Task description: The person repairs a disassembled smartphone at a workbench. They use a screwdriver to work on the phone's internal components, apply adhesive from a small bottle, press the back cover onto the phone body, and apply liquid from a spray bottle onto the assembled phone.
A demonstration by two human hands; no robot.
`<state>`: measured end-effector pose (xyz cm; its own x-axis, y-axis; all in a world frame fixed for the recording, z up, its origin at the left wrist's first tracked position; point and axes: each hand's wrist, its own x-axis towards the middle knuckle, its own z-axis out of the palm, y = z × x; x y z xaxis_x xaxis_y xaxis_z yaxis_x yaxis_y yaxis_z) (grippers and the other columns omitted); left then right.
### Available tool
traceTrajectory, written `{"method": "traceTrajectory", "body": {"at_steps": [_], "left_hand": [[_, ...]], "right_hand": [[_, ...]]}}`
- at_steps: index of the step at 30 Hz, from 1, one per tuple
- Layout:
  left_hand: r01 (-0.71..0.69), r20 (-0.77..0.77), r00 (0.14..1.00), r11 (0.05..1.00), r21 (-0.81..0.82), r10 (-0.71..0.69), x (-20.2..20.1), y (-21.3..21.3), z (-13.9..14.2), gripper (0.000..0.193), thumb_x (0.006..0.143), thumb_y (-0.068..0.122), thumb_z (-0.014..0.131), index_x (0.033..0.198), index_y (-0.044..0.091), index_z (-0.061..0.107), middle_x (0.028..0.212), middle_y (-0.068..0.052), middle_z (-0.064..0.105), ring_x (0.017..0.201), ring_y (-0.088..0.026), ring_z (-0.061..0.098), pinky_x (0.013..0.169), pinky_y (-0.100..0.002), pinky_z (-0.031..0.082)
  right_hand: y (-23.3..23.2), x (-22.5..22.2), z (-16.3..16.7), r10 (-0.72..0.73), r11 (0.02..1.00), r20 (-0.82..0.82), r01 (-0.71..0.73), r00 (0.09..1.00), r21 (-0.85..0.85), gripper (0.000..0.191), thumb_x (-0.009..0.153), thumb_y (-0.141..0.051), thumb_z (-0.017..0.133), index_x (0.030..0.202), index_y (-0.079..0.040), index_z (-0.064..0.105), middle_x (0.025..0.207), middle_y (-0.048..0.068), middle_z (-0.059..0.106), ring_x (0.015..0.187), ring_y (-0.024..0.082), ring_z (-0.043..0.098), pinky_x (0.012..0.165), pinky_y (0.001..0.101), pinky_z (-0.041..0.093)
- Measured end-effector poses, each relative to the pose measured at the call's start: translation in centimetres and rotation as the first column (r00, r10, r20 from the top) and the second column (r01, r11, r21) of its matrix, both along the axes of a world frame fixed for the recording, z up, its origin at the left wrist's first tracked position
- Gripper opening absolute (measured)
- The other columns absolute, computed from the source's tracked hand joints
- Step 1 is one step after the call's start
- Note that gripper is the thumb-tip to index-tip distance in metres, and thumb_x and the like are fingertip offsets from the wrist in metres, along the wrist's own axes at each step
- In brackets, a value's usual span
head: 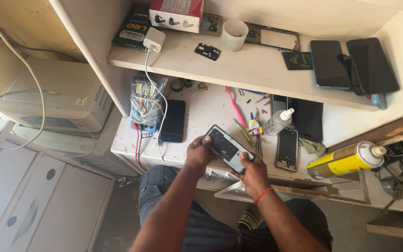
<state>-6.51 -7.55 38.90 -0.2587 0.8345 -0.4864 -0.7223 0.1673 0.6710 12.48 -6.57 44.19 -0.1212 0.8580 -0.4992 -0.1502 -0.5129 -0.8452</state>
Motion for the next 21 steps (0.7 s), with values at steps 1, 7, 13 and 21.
{"method": "traceTrajectory", "body": {"at_steps": [1, 7, 13, 21], "left_hand": [[-0.005, -0.040, 0.999, 1.000, -0.020, 0.004, 0.2, 0.1, 0.1, 0.036, 0.099, 0.028, 0.064, 0.127, 0.005, 0.063, 0.104, -0.011, 0.071, 0.086, -0.024, 0.069, 0.077, -0.045, 0.059], [0.050, 0.057, 0.997, 0.999, 0.005, -0.050, -0.9, -0.2, 0.5, 0.038, 0.099, 0.027, 0.064, 0.129, 0.006, 0.057, 0.105, -0.012, 0.070, 0.088, -0.026, 0.071, 0.078, -0.046, 0.060], [0.119, -0.030, 0.992, 0.993, -0.004, -0.119, -0.5, 0.0, 0.2, 0.037, 0.097, 0.026, 0.064, 0.128, 0.007, 0.059, 0.107, -0.010, 0.070, 0.092, -0.023, 0.072, 0.083, -0.045, 0.063], [0.200, 0.028, 0.979, 0.974, 0.105, -0.204, -1.2, -1.0, 0.5, 0.025, 0.095, 0.022, 0.072, 0.113, 0.006, 0.066, 0.099, -0.007, 0.071, 0.092, -0.022, 0.071, 0.085, -0.049, 0.061]], "right_hand": [[0.1, -0.1, -0.1, -0.010, 1.000, -0.024, 0.010, 1.000, -0.018, 0.022, 0.099, -0.020, 0.063, 0.114, -0.004, 0.062, 0.110, 0.009, 0.064, 0.094, 0.026, 0.069, 0.074, 0.0460, 0.065], [0.5, -0.2, -0.5, -0.010, 1.000, -0.111, 0.007, 0.994, -0.024, 0.024, 0.094, -0.019, 0.067, 0.113, -0.004, 0.064, 0.107, 0.008, 0.069, 0.092, 0.022, 0.071, 0.075, 0.0460, 0.065], [1.2, 1.0, -0.2, 0.165, 0.961, 0.202, -0.203, 0.966, 0.187, 0.029, 0.091, -0.026, 0.075, 0.114, -0.008, 0.077, 0.094, -0.001, 0.070, 0.083, 0.011, 0.064, 0.066, 0.0307, 0.053], [1.5, 0.3, 2.9, 0.009, 0.606, 0.776, -0.620, 0.631, 0.498, 0.017, 0.088, -0.023, 0.074, 0.094, -0.008, 0.076, 0.070, 0.013, 0.069, 0.053, 0.024, 0.064, 0.055, 0.0368, 0.049]]}}
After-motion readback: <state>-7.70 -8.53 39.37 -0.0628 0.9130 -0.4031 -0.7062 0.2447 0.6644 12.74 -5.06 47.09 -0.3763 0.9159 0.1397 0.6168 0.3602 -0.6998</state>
